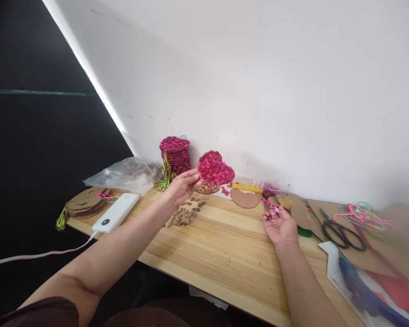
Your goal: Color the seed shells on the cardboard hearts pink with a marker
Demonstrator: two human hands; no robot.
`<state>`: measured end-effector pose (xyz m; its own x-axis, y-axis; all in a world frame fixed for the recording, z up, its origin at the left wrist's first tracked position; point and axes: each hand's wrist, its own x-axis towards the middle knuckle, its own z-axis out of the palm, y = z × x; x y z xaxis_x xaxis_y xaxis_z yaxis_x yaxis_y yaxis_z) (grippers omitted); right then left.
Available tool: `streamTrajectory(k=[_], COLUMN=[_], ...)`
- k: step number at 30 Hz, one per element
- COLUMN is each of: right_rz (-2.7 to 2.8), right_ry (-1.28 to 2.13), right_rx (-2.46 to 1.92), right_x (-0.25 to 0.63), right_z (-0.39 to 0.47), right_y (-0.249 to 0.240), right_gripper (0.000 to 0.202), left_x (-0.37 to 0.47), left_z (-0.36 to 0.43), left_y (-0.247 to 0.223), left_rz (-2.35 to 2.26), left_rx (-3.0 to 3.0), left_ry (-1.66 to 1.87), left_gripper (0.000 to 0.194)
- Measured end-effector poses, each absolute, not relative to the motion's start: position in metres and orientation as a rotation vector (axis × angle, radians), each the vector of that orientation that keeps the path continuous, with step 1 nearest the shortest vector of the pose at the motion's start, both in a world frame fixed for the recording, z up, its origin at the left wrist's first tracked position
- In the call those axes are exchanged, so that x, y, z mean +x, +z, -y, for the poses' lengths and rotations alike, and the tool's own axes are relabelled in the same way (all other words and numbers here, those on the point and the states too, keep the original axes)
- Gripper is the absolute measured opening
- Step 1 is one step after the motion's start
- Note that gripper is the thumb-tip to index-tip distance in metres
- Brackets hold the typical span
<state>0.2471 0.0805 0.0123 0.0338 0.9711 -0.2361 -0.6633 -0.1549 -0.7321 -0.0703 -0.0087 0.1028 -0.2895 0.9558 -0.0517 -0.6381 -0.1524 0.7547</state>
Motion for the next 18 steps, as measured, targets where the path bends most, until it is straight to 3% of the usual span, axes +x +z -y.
streamTrajectory(k=[9, 18], right_rz=[0.459, 0.486], right_ry=[1.521, 1.538], right_rx=[-0.856, -0.849], right_x=[0.244, 0.244], right_z=[-0.076, -0.076], right_y=[0.018, 0.017], right_gripper=[0.013, 0.019], left_x=[-0.159, -0.205], left_z=[0.012, -0.012], left_y=[0.187, 0.194], left_rz=[-0.845, -1.002], left_rx=[0.446, 0.255], left_ry=[2.13, 2.266], left_gripper=[0.037, 0.039])
